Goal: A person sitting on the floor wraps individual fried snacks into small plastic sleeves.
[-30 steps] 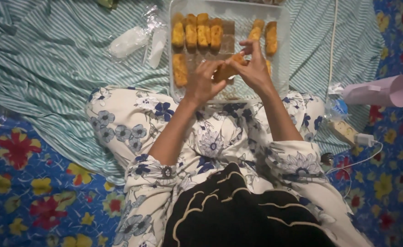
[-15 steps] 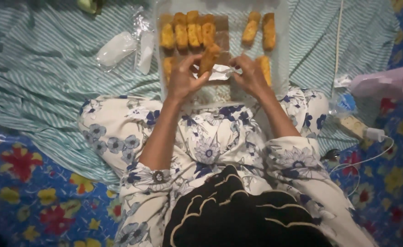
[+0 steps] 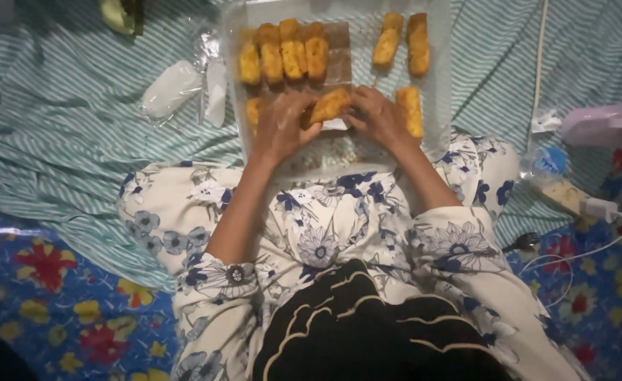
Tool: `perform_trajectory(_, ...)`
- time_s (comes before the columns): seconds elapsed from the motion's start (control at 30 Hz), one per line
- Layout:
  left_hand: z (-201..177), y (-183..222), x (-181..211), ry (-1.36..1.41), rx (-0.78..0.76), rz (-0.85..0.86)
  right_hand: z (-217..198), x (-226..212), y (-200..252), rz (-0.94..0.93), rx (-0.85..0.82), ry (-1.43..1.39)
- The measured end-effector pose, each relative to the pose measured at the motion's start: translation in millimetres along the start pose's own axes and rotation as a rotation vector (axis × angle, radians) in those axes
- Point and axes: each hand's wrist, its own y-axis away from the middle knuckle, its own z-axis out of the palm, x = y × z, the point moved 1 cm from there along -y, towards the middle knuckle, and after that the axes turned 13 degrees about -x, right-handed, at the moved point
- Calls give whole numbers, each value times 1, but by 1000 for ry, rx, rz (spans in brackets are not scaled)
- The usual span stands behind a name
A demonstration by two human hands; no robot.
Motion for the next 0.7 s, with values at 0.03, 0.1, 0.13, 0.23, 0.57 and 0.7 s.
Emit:
perform_trajectory(0.03,5,-2,-4,0,-1,-2,7,10,-1,0,-1,-2)
perform_trajectory(0.1,15,-4,-11,-103,5,28,21,30,-3,4,-5,2)
perform_trajectory(0.13,14,-5,-8,-103,5,26,17,27,-3,3,-7,0)
perform_trajectory(0.23,14,-9,-2,-189,-92,10,4,15,-3,26,5,-82)
perform_trajectory(0.57,-40,-11,55,-423,-97,-3,-1,15,-9,32,33,-235)
perform_trajectory(0.7,-18,-22,39,-546,1,82,-6,13,-9,18,35,-271)
